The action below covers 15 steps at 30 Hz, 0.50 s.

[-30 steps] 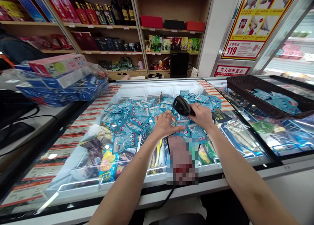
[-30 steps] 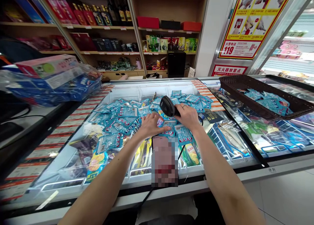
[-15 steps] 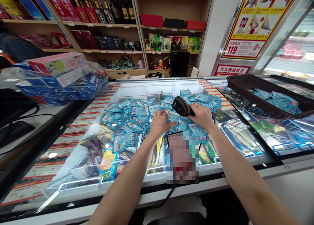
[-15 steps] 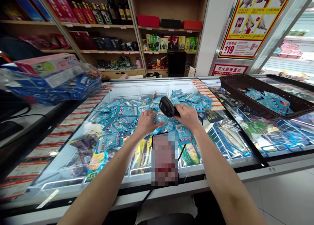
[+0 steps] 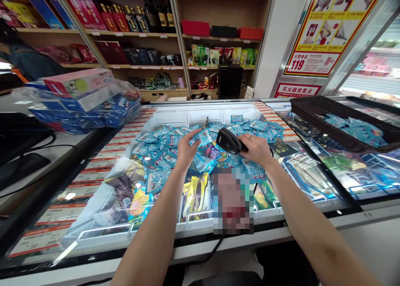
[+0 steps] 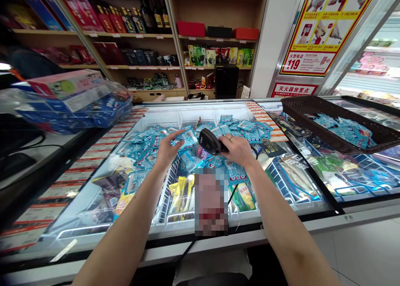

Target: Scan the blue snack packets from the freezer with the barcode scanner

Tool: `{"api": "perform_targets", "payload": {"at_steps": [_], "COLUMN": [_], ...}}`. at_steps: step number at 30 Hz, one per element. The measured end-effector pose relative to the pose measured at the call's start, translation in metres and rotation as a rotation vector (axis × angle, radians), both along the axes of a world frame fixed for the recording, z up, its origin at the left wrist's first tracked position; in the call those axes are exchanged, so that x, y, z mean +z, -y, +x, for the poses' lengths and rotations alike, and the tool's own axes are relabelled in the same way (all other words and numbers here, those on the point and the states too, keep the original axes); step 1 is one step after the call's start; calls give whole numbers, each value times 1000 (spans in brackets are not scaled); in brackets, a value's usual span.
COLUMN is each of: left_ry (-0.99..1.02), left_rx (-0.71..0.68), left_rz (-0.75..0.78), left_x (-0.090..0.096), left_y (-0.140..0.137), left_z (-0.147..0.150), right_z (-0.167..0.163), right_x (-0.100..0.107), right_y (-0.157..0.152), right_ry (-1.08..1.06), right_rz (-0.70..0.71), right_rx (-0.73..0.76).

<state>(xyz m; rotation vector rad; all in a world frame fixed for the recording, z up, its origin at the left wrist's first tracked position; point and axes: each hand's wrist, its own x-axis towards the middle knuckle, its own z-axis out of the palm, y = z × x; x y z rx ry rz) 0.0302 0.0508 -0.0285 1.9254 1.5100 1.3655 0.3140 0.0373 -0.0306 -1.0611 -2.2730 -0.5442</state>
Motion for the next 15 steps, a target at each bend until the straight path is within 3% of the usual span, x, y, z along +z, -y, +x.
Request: {"api": "perform_targets", "payload": {"at_steps": [7,15], "left_ry": [-48,-122], "left_rx": [96,50], "left_rz": [40,34], "left_x": [3,-2], "left_y": [2,2], "left_z": [6,12], "right_z": [-4,-5], "right_x": [2,4], "right_y": [3,4], "right_ry": [98,93], "right_rz": [-44,-38], "right_rx": [58,75]}}
